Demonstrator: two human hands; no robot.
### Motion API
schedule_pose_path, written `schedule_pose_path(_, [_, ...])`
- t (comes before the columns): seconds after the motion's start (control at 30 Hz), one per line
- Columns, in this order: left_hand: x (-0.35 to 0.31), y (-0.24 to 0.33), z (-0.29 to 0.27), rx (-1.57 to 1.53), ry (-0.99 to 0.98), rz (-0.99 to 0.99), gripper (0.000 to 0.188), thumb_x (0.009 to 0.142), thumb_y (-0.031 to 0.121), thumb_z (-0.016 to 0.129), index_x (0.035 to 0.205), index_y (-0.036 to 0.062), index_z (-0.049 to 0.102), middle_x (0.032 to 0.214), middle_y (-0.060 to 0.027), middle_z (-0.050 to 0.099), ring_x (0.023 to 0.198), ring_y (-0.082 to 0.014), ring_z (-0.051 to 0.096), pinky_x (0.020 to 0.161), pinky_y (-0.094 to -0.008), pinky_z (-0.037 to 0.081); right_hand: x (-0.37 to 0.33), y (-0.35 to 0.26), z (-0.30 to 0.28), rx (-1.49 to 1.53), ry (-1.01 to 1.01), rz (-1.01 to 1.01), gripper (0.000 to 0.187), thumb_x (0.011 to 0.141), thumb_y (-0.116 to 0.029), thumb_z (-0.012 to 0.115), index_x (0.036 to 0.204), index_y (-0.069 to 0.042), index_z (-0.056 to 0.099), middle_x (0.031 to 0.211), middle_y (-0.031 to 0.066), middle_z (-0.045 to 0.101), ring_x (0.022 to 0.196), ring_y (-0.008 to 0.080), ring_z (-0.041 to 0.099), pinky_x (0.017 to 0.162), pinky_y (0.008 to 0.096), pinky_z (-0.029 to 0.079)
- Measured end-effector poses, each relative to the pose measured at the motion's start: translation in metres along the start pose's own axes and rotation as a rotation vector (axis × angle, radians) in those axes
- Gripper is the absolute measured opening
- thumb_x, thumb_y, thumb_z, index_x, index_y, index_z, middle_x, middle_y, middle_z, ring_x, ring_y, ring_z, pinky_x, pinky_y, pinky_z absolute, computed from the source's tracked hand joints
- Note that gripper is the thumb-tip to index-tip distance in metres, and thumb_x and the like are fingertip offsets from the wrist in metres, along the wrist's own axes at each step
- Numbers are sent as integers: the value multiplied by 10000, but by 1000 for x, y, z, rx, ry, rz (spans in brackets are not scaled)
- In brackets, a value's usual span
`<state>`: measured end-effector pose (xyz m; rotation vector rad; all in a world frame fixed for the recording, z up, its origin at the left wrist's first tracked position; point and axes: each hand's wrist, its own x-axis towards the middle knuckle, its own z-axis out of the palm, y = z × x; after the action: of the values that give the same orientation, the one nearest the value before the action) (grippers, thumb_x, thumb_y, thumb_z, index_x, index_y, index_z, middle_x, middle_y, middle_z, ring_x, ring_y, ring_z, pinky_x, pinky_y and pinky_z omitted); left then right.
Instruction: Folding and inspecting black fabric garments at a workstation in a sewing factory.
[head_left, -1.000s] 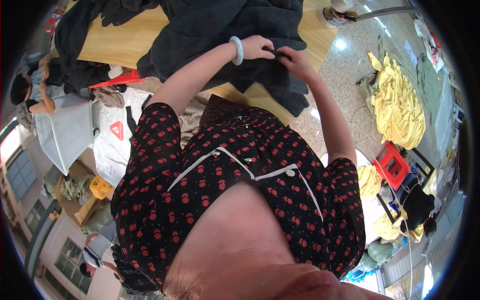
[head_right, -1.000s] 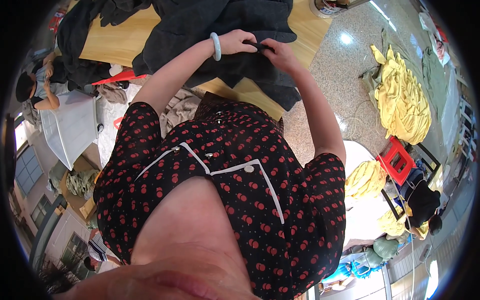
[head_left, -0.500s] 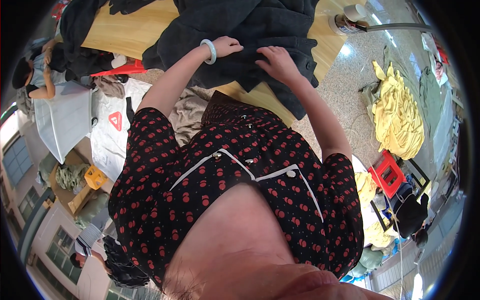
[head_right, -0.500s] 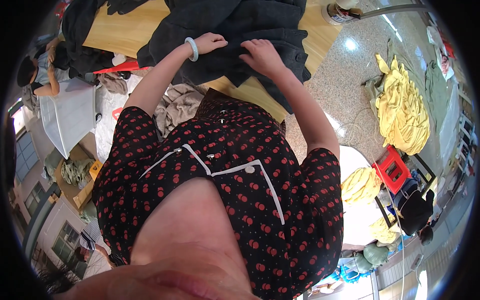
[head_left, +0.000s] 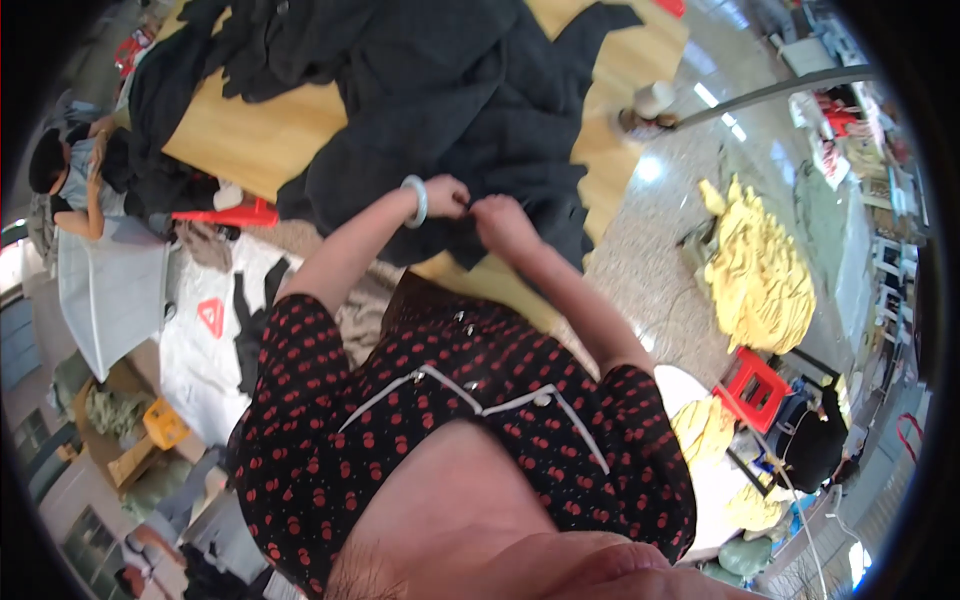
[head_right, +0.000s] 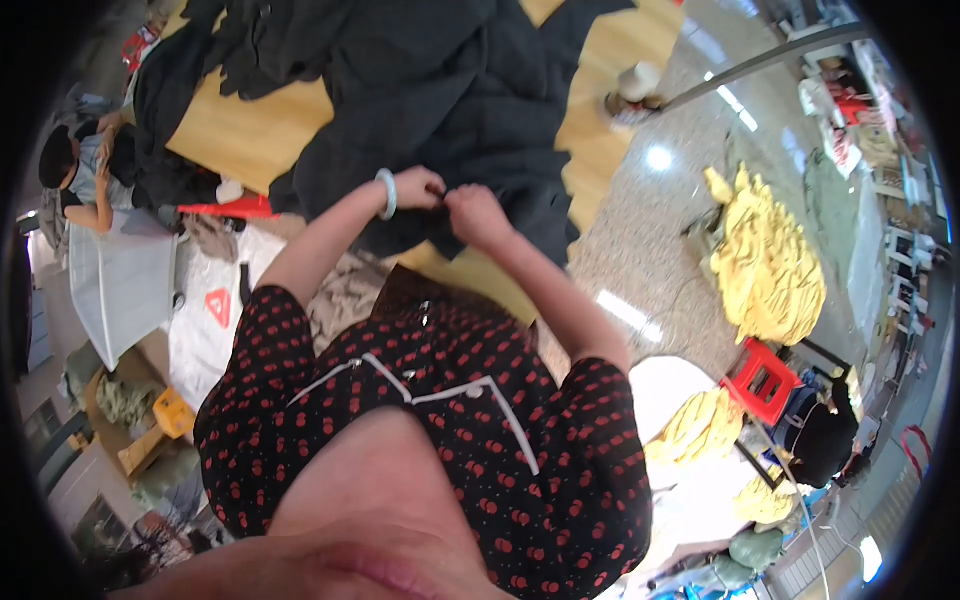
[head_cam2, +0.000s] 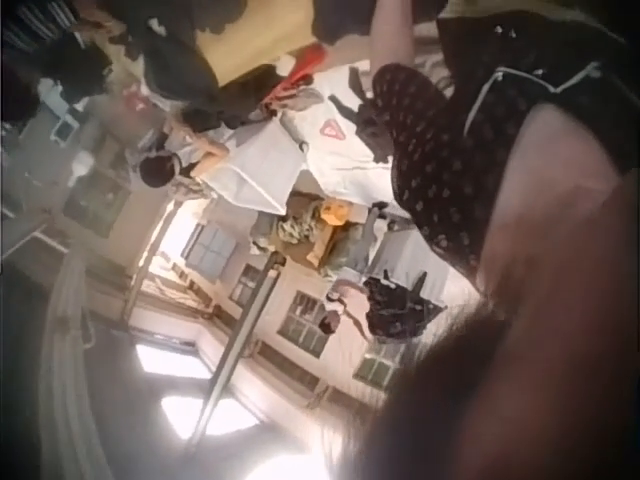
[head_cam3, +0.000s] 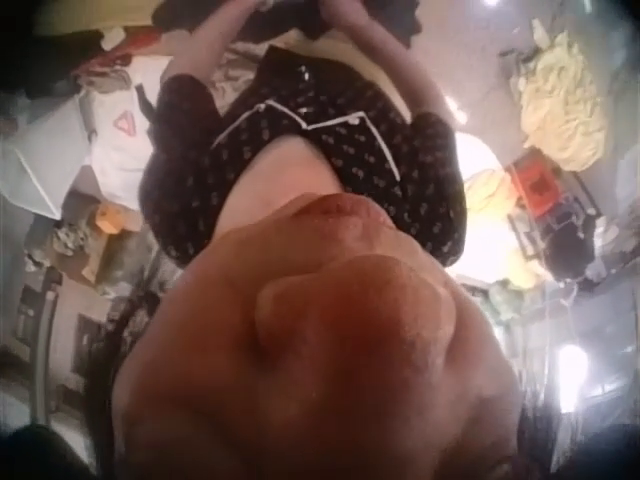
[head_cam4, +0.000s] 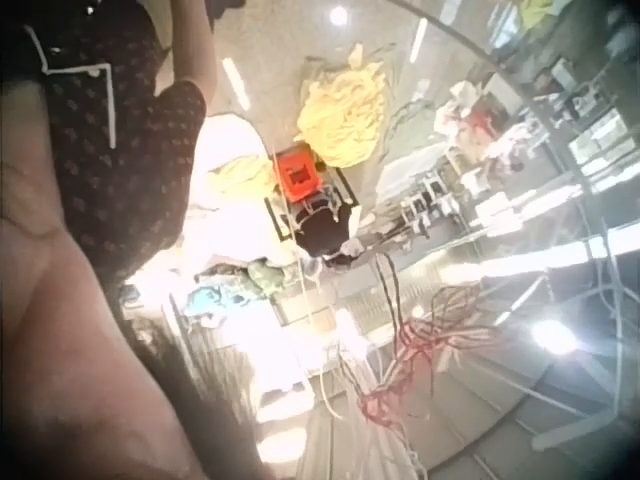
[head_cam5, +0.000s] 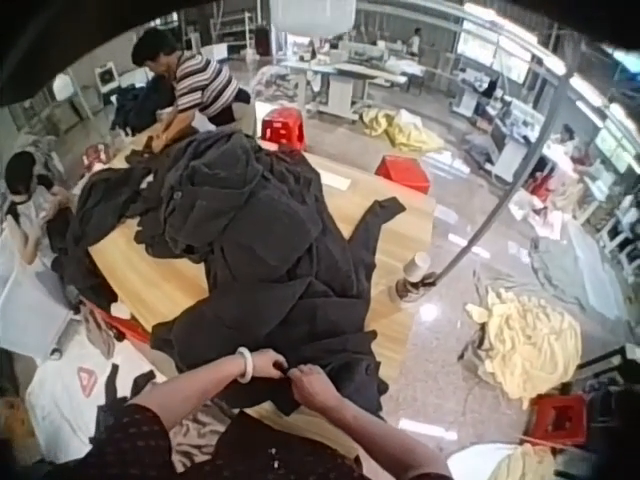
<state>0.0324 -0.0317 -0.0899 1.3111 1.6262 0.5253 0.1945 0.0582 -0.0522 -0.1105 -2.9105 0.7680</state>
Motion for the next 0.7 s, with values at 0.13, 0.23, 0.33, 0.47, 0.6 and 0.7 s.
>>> schedule_pose_path(0.13, [2,7,3,174,-50,-60,232,635,269,607,749,68,626,764,-134,608,720,-267,588,657,-343,460,-3,3,10,74,54,8,78,634,-48,479,677,-44,544,660,121,527,691,295,515,656,389,404])
schedule_pose_path(0.23, [-1,15,10,286,5,-80,226,660,269,584,764,74,633,797,-135,608,784,-285,578,703,-366,455,-5,5,13,114,63,53,96,624,-46,492,708,-39,539,674,136,532,703,299,515,661,393,409])
schedule_pose_path(0.33, [0,6,14,139,211,-119,238,680,260,562,756,44,626,784,-163,600,783,-302,571,699,-366,449,-3,4,14,161,89,95,99,620,-44,491,712,-28,525,681,154,535,699,316,522,657,399,420])
schedule_pose_path(0.47, [-3,8,8,-26,263,-169,228,703,227,542,766,24,625,781,-162,604,772,-283,578,695,-340,443,1,-6,7,255,142,149,122,641,-39,493,761,-19,505,700,167,544,733,332,531,667,408,425])
schedule_pose_path(0.6, [-6,16,9,-128,277,-218,229,724,217,531,793,21,626,787,-142,616,755,-253,584,692,-318,439,-2,-6,8,259,172,194,138,667,-38,510,804,-26,495,744,169,552,748,339,530,672,410,425])
schedule_pose_path(0.7, [-2,6,17,53,301,-146,234,719,225,492,703,22,608,761,-169,595,760,-310,569,689,-373,442,-4,0,18,131,137,163,105,679,-66,533,770,-34,493,717,164,541,713,334,527,642,416,420])
